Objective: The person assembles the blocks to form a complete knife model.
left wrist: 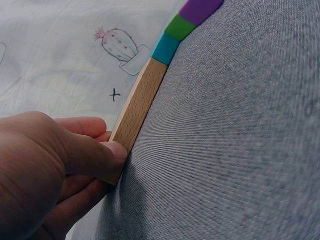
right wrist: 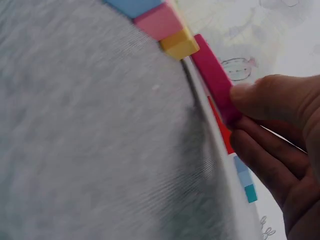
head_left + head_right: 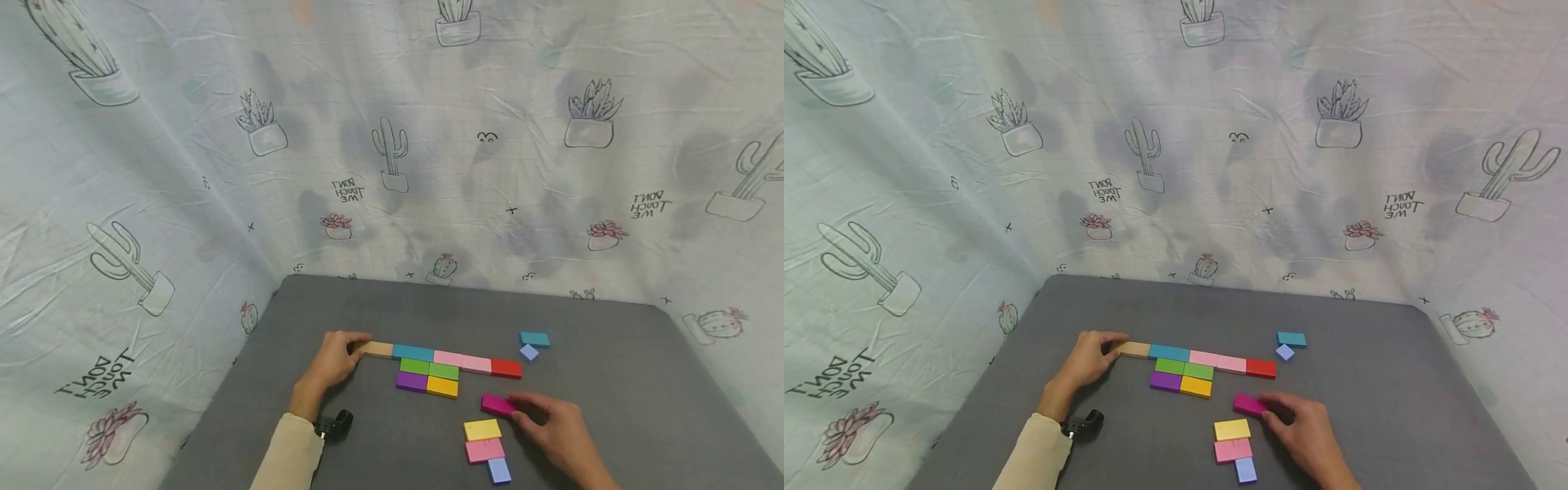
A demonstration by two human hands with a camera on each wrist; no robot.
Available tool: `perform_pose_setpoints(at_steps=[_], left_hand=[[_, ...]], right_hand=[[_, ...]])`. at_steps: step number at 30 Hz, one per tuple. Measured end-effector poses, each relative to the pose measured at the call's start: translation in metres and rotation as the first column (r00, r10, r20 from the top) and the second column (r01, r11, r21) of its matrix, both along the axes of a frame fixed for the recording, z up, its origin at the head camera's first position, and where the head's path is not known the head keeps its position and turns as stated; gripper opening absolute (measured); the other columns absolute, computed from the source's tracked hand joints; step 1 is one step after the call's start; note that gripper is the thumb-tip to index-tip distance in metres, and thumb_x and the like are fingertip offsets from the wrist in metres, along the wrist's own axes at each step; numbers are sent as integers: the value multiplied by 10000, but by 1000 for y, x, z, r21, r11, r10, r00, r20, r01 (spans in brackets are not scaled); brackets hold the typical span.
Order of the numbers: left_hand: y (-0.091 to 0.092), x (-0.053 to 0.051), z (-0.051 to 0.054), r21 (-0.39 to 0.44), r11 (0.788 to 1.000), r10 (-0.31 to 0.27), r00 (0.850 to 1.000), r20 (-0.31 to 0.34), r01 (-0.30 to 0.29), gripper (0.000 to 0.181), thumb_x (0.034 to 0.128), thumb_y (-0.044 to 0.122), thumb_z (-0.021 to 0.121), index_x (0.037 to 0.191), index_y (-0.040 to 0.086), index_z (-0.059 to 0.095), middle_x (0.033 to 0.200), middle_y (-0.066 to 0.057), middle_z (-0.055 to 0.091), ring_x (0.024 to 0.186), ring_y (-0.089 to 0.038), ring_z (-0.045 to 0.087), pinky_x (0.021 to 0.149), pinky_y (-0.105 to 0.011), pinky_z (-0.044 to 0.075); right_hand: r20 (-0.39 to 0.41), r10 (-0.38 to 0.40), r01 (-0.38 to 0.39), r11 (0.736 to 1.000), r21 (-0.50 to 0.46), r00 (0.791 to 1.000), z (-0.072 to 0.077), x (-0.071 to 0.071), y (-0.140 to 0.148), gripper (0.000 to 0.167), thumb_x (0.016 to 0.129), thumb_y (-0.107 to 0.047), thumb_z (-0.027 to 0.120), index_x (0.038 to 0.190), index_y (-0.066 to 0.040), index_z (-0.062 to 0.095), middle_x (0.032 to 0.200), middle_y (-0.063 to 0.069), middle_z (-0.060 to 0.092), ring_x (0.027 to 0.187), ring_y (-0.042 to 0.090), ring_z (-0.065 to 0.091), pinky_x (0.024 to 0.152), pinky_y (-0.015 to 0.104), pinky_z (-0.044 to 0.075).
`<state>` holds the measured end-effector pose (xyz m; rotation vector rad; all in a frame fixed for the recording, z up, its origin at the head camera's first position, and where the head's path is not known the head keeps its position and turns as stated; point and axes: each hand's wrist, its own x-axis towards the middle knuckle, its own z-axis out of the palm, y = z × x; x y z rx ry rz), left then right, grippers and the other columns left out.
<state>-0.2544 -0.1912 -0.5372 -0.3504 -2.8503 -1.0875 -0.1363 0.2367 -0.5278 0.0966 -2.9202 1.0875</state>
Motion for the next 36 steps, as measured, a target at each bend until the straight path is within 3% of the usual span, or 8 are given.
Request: perform_pose_setpoints(at_steps=[6, 14, 24, 36], left_hand=[[1, 0, -1, -13, 1000, -18, 1000, -25, 18, 322, 969, -31, 792, 1269, 80, 824, 1262, -83, 815, 1255, -330, 743, 1088, -542, 589], [1, 1, -2, 0, 1000, -9, 1000, -18, 9, 321, 972, -19, 795, 1270, 97, 827, 1255, -75, 818, 1251, -320, 744, 1087, -534, 593], [2, -1, -3, 3, 1000, -5, 999, -34, 6, 313, 970, -19, 798, 1261, 91, 829, 1244, -76, 821, 1246, -317, 748, 1087, -529, 594], [1, -1, -4, -5, 1000, -24, 998, -52, 24, 319, 964, -35, 795, 1261, 77, 826, 1233, -81, 823, 1227, -321, 755, 1054, -527, 610]], right_hand=[[-114, 15, -17, 1000, -13, 993, 12, 0, -12, 359, 902, -62, 897, 1240, -167, 834, 1186, 2, 830, 1073, 221, 801, 941, 462, 667], [-161, 143, -150, 988, -31, 976, 23, -8, -54, 348, 890, -66, 905, 1207, -199, 850, 1137, -101, 829, 1052, 141, 797, 932, 387, 674], [-189, 320, -332, 943, -36, 929, 17, -23, -101, 327, 929, -152, 895, 1250, -176, 841, 1166, -70, 834, 1017, 109, 772, 930, 395, 672], [-277, 411, -412, 909, 55, 869, 0, -35, -132, 291, 921, -121, 898, 1206, -151, 849, 1140, -26, 843, 1030, 116, 794, 933, 410, 675]])
